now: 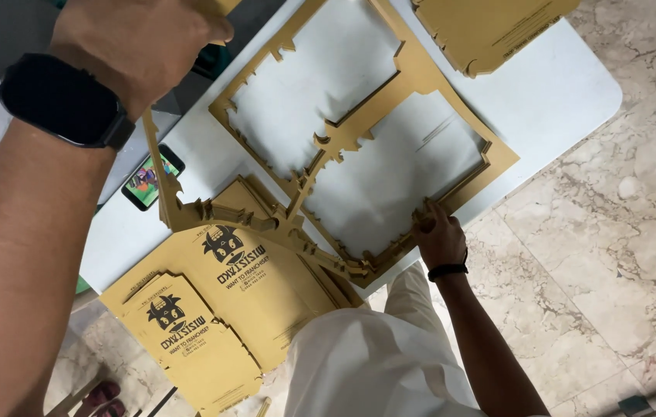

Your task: The person is punching out pre-cut shapes from cardboard sheets and stacking the finished pieces on a table for assembly.

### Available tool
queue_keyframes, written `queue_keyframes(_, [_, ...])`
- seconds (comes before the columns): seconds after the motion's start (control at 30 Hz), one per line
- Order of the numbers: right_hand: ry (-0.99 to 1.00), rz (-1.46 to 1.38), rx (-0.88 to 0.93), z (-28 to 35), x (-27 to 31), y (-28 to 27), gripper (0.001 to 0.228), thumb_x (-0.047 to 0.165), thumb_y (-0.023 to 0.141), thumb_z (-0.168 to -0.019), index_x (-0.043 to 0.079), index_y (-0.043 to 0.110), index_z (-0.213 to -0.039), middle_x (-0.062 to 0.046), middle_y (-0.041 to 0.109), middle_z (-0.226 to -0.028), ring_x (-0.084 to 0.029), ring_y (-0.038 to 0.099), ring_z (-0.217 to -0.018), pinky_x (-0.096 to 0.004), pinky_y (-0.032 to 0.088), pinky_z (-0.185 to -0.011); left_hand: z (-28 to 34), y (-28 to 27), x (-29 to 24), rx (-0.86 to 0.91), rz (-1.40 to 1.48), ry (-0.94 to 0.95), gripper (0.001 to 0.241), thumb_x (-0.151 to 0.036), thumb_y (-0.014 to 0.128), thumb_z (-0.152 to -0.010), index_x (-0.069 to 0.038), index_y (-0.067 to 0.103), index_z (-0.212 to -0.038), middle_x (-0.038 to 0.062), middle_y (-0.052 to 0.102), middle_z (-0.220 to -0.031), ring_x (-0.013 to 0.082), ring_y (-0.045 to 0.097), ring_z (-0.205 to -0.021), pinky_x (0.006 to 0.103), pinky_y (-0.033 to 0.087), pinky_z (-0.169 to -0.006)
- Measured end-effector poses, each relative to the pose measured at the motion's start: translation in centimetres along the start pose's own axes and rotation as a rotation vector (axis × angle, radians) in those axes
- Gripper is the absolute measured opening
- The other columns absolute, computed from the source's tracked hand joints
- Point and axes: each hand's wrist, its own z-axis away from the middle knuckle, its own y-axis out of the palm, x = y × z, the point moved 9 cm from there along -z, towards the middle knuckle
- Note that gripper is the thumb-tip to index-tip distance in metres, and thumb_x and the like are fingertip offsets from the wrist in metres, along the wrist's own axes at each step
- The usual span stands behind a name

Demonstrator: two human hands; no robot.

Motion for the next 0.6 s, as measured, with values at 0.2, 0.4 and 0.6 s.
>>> queue_keyframes(0.2, [0.092, 0.022, 0.087, -0.1, 0.0, 0.6, 0.066, 0.03, 0.074, -0.082, 0.028, 0.057, -0.146, -0.023, 0.066, -0.113, -0.046, 0.068, -0.091, -0.059, 0.058, -0.071, -0.6, -0.8, -0.3, 0.25, 0.32, -0.061, 0.06, 0.001, 0.062, -0.092, -0.04, 0.063, -0.137, 0.003, 0.07, -0.123, 0.031, 0.075, -0.097, 0.0438, 0.072, -0.052])
queue_keyframes(0.4, [0.097, 0.117, 0.11, -0.8, -2.4, 2.7, 0.064, 0.042, 0.076, -0.078, 0.036, 0.053, -0.137, -0.02, 0.063, -0.115, -0.049, 0.071, -0.1, -0.059, 0.062, -0.082, -0.6, 0.6, -1.1, 0.118, 0.072, -0.03, 0.038, -0.01, 0.06, -0.096, -0.041, 0.065, -0.117, -0.006, 0.066, -0.113, 0.0187, 0.069, -0.101, 0.0312, 0.066, -0.045])
queue_keyframes(0.6, [0.075, 0.061, 0.083, -0.5, -0.7, 0.4, 0.062, 0.035, 0.075, -0.077, 0.032, 0.056, -0.136, -0.022, 0.064, -0.113, -0.051, 0.071, -0.099, -0.061, 0.061, -0.082, -0.7, 0.1, -1.3, 0.103, 0.077, -0.033, 0.046, -0.011, 0.062, -0.094, -0.042, 0.064, -0.128, -0.004, 0.065, -0.123, 0.0222, 0.067, -0.11, 0.0347, 0.069, -0.053])
